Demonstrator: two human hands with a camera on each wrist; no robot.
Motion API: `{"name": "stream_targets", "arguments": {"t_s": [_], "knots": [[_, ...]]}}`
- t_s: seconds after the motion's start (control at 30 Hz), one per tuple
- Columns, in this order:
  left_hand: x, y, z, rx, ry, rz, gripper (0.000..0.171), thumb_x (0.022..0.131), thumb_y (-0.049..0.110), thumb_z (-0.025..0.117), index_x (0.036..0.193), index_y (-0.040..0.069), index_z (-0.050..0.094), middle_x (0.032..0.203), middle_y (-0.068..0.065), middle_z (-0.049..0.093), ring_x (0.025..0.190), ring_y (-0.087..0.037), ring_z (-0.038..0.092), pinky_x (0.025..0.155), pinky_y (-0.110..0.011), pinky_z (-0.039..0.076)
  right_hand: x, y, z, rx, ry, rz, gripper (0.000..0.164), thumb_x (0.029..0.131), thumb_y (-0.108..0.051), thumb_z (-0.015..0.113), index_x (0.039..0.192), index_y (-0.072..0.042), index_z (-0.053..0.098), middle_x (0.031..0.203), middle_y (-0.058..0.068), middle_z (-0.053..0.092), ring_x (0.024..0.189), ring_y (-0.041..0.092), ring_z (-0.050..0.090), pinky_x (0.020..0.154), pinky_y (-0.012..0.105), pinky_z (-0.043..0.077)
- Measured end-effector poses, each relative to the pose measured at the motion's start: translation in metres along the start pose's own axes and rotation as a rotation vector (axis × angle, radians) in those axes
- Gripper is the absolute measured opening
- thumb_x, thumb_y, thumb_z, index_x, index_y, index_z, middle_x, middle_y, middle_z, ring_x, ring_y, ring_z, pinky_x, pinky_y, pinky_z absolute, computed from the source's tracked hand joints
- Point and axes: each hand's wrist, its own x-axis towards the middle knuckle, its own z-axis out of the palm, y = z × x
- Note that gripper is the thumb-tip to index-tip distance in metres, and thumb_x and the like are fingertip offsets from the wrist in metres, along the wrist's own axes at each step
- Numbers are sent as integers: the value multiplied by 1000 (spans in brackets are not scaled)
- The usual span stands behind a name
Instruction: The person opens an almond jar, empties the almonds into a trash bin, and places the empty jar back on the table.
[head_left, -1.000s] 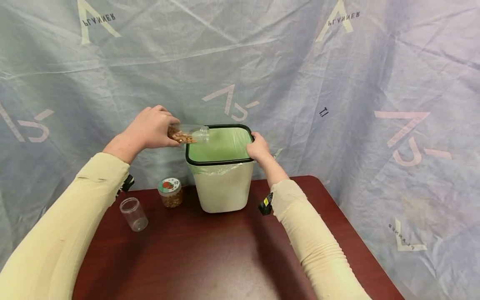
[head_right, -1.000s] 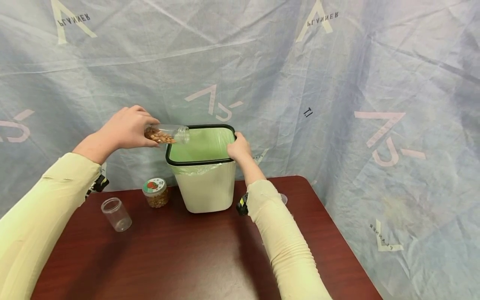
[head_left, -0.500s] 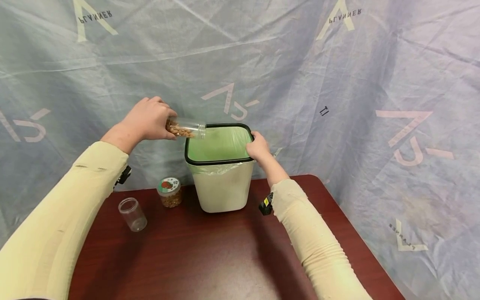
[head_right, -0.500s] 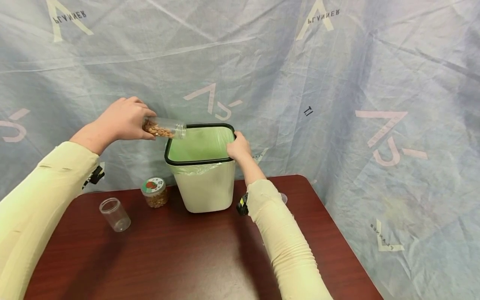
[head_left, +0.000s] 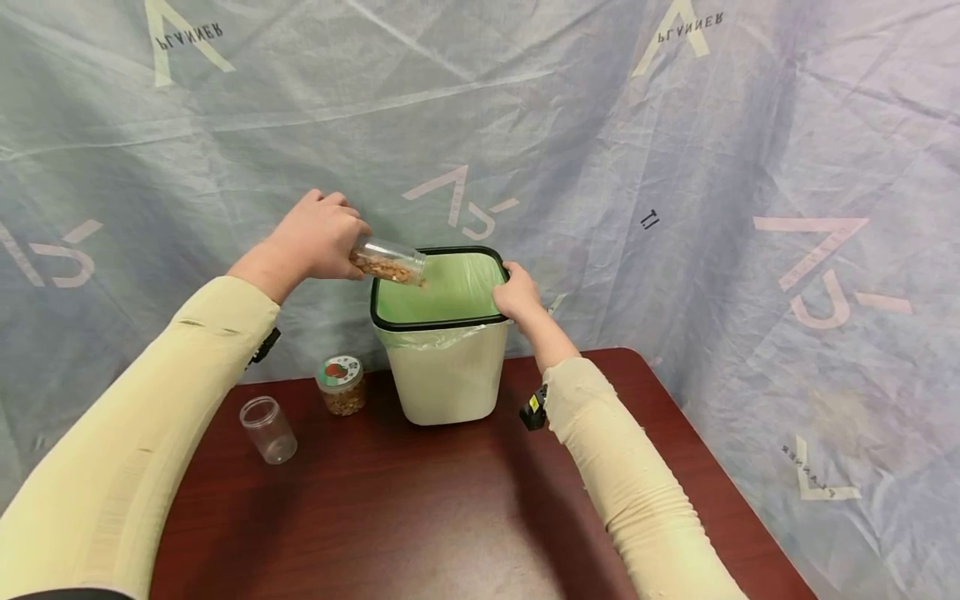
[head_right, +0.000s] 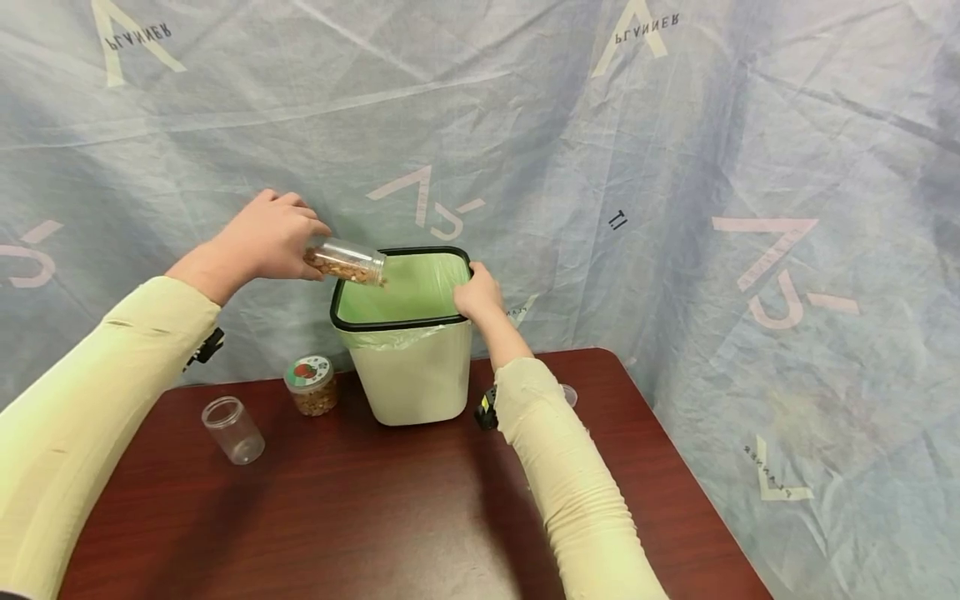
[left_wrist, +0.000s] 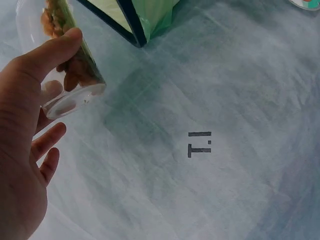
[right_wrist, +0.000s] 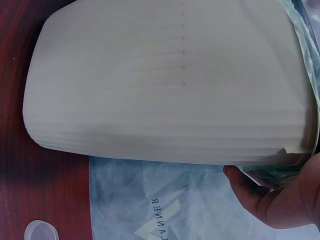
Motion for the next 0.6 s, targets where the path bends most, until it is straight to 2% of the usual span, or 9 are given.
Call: {"name": "stream_targets", "arguments": {"t_s": [0.33,0.6], "knots": [[7,5,2,43,-8,15,60,68,43,85,117,9,71,114,-13,66,107,-36,47,86,-52,35,-1,1,-1,-13,9,-5,60,93,-6,41,151,-18,35,150,7,39,131,30,40,98,43,41],[8,5,0,53,-15,19,62,68,44,85,118,9,70,119,-15,64,110,-37,46,86,-52,35,-1,0,-1,-13,21,-18,61,91,-5,42,150,-17,37,149,8,40,129,32,42,97,44,42]]}}
